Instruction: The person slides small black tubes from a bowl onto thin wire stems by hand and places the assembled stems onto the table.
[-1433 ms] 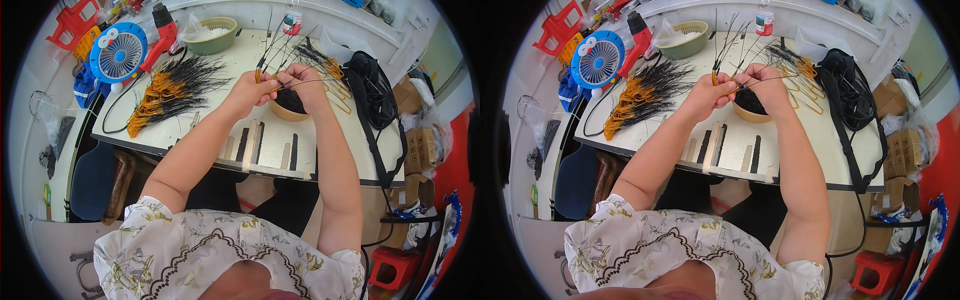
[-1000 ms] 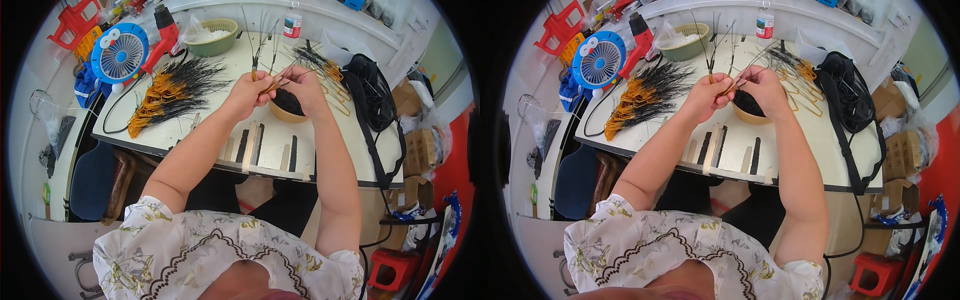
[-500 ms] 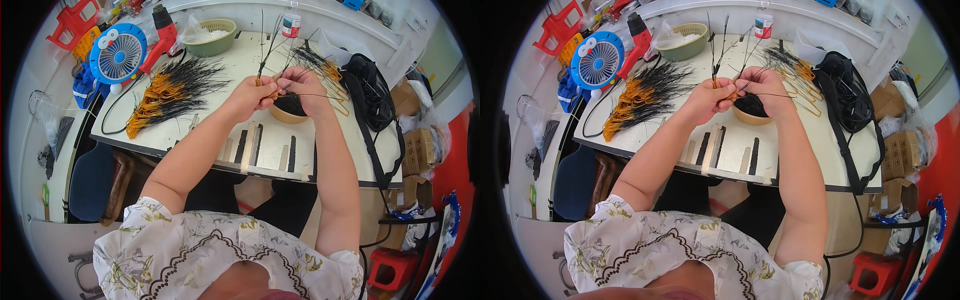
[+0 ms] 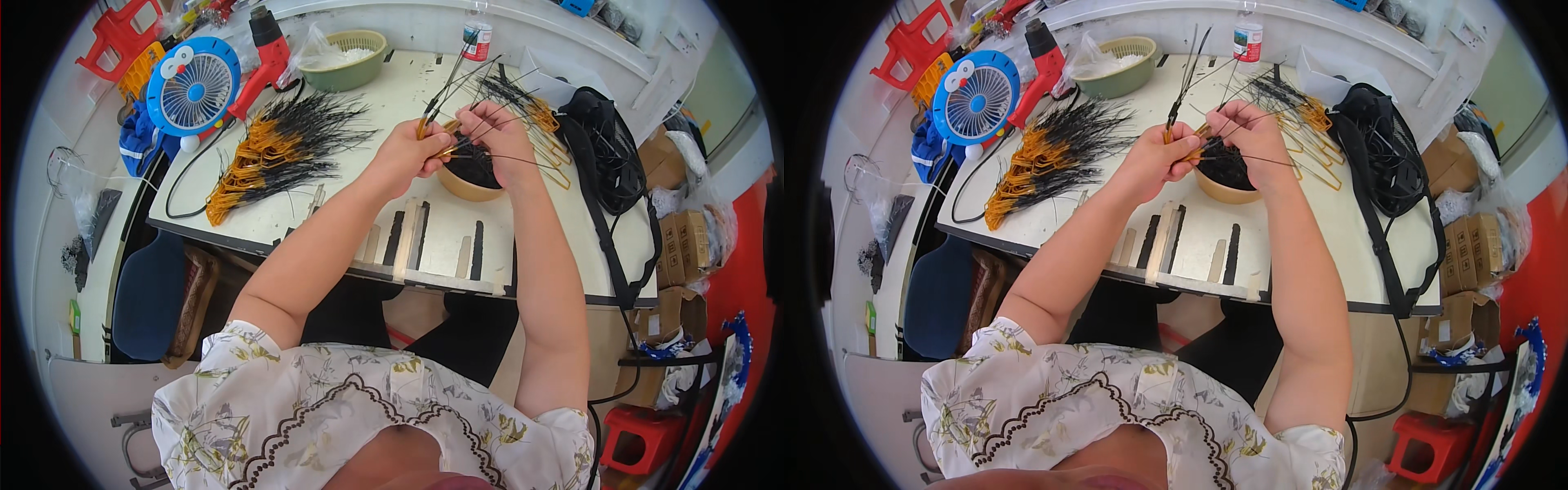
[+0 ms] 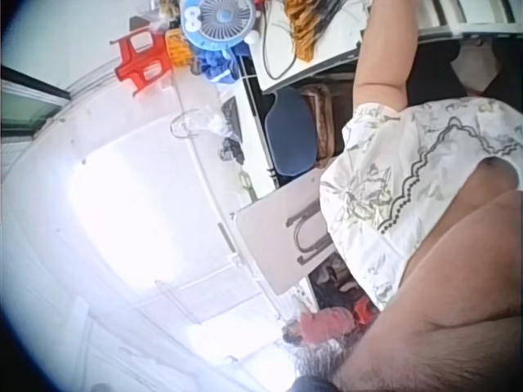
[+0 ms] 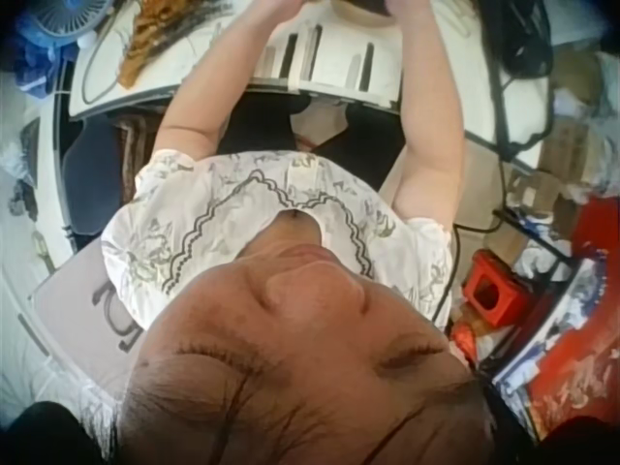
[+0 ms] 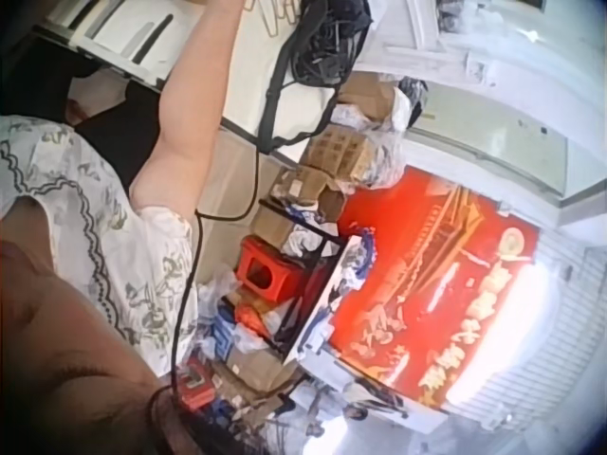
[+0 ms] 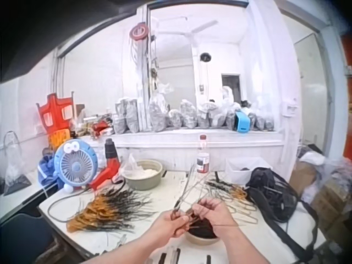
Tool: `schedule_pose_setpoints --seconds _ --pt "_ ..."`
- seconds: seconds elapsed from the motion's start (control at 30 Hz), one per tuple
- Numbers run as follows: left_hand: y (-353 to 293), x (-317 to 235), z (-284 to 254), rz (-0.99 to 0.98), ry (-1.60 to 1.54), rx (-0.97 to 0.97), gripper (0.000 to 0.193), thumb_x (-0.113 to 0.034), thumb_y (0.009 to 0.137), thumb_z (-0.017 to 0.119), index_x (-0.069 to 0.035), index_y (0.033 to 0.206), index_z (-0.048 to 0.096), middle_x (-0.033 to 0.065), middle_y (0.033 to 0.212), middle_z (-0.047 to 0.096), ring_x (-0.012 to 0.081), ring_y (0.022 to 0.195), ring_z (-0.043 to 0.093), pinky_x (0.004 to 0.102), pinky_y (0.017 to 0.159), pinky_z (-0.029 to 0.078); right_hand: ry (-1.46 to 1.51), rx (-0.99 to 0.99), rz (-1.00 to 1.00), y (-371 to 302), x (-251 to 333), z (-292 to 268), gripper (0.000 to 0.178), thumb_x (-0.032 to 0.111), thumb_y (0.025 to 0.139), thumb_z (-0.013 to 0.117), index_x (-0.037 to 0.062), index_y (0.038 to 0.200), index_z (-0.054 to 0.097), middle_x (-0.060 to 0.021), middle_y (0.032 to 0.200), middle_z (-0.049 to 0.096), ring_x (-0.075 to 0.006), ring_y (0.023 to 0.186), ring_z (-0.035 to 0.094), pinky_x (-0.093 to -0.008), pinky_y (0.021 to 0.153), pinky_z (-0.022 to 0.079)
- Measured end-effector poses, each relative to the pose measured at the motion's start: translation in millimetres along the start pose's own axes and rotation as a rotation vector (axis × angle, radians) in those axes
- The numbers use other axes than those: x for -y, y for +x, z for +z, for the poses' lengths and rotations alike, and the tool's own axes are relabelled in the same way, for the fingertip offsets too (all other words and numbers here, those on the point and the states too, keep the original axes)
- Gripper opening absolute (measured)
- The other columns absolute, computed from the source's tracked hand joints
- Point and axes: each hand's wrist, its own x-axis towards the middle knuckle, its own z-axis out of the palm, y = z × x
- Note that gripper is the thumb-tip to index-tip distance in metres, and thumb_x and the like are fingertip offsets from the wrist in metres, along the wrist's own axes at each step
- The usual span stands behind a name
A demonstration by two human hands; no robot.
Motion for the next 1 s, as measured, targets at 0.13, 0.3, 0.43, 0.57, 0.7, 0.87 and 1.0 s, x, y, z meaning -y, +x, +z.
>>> schedule_pose_setpoints --seconds 0.13,0.3,0.43,0.57,0.7,0.87,1.0 --pt "0 0 2 -0.005 -0.008 0.023 0.010 -0.010 0.091 0.054 -0.004 0.083 0.053 0.0041 0.070 0.055 0.0049 0.047 0.040 0.0197 0.042 0.027 -0.013 0.052 -0.074 0 -2 -7 0.006 0.008 0.083 0.067 0.0062 0.084 0.061 0.0008 0.076 0.061 -0.0057 0.068 0.054 -0.0191 0.062 0.041" --pt "0 -1 0 -0.001 -0.053 0.011 0.010 -0.010 0.091 0.054 -0.005 0.083 0.053 0.0038 0.069 0.054 0.0050 0.047 0.040 0.0199 0.042 0.026 0.016 0.079 -0.039 -1 3 -3 0.007 0.007 0.082 0.066 0.0057 0.085 0.060 -0.0011 0.078 0.063 -0.0068 0.072 0.058 -0.0192 0.063 0.042" --pt "2 2 0 0.014 -0.029 0.005 0.010 -0.010 0.091 0.054 -0.005 0.083 0.052 0.0031 0.068 0.053 0.0052 0.046 0.040 0.0201 0.042 0.026 -0.012 0.120 -0.039 0 -1 -7 0.007 0.007 0.082 0.067 0.0060 0.083 0.059 -0.0012 0.077 0.063 -0.0068 0.072 0.058 -0.0189 0.063 0.042" --pt "2 1 2 0.007 0.000 0.006 0.010 -0.010 0.091 0.054 -0.005 0.083 0.052 0.0026 0.067 0.053 0.0053 0.046 0.040 0.0201 0.041 0.026 -0.028 0.117 -0.024 0 -4 -12 0.008 0.007 0.082 0.067 0.0061 0.083 0.059 -0.0011 0.076 0.063 -0.0067 0.073 0.058 -0.0186 0.063 0.042" --pt "1 1 -1 0.004 -0.010 -0.012 0.009 -0.010 0.091 0.054 -0.004 0.084 0.053 0.0026 0.068 0.053 0.0055 0.046 0.040 0.0201 0.041 0.026 0.036 0.102 -0.018 -1 0 -2 0.008 0.006 0.082 0.067 0.0061 0.082 0.059 -0.0007 0.075 0.062 -0.0060 0.068 0.055 -0.0190 0.062 0.042" --pt "0 0 0 0.012 0.000 -0.012 0.009 -0.010 0.091 0.054 -0.003 0.085 0.055 0.0026 0.067 0.053 0.0056 0.046 0.040 0.0199 0.041 0.026 0.118 0.092 -0.002 -2 -1 -3 0.006 0.004 0.082 0.066 0.0060 0.081 0.060 -0.0008 0.077 0.062 -0.0056 0.067 0.054 -0.0189 0.062 0.042" --pt "1 1 1 0.016 0.036 -0.014 0.010 -0.011 0.090 0.055 -0.002 0.084 0.056 0.0032 0.066 0.054 0.0053 0.045 0.041 0.0196 0.040 0.027 0.057 0.106 0.023 2 -9 -15 0.006 0.005 0.082 0.066 0.0060 0.081 0.061 -0.0001 0.076 0.062 -0.0056 0.067 0.054 -0.0187 0.061 0.041"
